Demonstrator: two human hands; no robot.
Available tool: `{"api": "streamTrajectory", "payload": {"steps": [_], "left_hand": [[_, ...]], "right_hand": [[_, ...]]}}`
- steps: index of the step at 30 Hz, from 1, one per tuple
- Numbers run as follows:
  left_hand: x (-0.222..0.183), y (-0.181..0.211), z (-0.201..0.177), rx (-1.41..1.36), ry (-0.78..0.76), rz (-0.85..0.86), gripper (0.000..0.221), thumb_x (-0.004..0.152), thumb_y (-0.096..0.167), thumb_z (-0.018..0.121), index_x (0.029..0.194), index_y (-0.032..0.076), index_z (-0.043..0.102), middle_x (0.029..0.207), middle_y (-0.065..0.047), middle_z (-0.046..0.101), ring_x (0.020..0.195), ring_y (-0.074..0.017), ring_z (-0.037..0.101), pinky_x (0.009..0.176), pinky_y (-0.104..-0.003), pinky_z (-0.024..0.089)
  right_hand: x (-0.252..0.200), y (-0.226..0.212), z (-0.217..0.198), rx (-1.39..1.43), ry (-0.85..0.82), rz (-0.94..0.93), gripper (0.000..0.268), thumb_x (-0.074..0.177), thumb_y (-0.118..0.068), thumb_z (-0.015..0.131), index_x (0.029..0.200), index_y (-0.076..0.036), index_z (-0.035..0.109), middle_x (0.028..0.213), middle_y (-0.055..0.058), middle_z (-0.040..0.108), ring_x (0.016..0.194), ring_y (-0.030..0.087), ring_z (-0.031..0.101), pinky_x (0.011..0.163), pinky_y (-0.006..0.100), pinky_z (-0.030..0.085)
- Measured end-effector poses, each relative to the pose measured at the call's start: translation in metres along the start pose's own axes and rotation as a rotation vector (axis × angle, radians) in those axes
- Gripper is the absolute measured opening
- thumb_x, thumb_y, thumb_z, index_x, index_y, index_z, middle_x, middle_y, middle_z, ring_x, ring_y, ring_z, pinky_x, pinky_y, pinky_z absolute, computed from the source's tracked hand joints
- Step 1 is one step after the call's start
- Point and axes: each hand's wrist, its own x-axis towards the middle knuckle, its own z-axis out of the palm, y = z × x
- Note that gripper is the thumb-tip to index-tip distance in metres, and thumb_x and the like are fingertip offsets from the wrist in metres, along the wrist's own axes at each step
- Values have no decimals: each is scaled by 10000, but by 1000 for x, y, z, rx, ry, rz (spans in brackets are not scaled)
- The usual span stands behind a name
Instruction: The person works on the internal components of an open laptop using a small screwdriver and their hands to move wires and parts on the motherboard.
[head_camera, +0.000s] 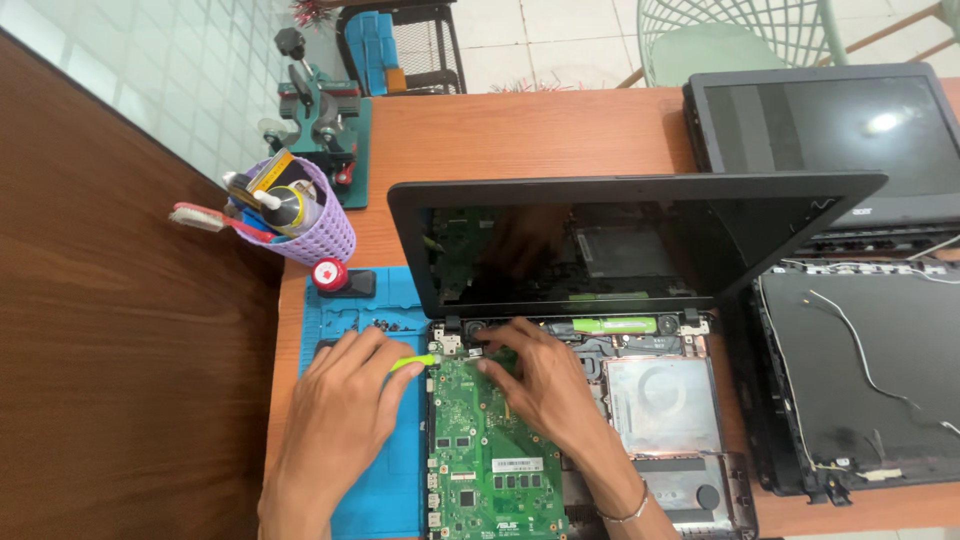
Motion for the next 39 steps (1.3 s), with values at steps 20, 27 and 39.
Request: {"api": "streamTrajectory", "payload": {"steps": [20,27,39], "left_hand": [[36,50,55,-234,-83,147,99,856,148,718,869,51,701,826,-86,697,832,-322,652,736,-432,507],[38,57,73,-260,-124,143,131,874,173,706,878,44,685,820,-100,696,797,-338,661,690,-434,510],[31,52,77,-208,-171,72,150,875,197,706,919,54,712,856,-92,730,799,-325,694,705,-419,530]], "right_hand": [[-54,41,-66,280,239,173,147,888,-161,758,929,-20,772,789,42,735,560,103,568,514,286,460],[-67,55,-76,375,254,224,164,884,-174,764,903,-15,729,729,31,720,521,83,576,474,273,452],[-72,64,-74,360,260,192,162,912,-191,734,960,-36,743,720,21,709,539,82,560,493,277,453]]}}
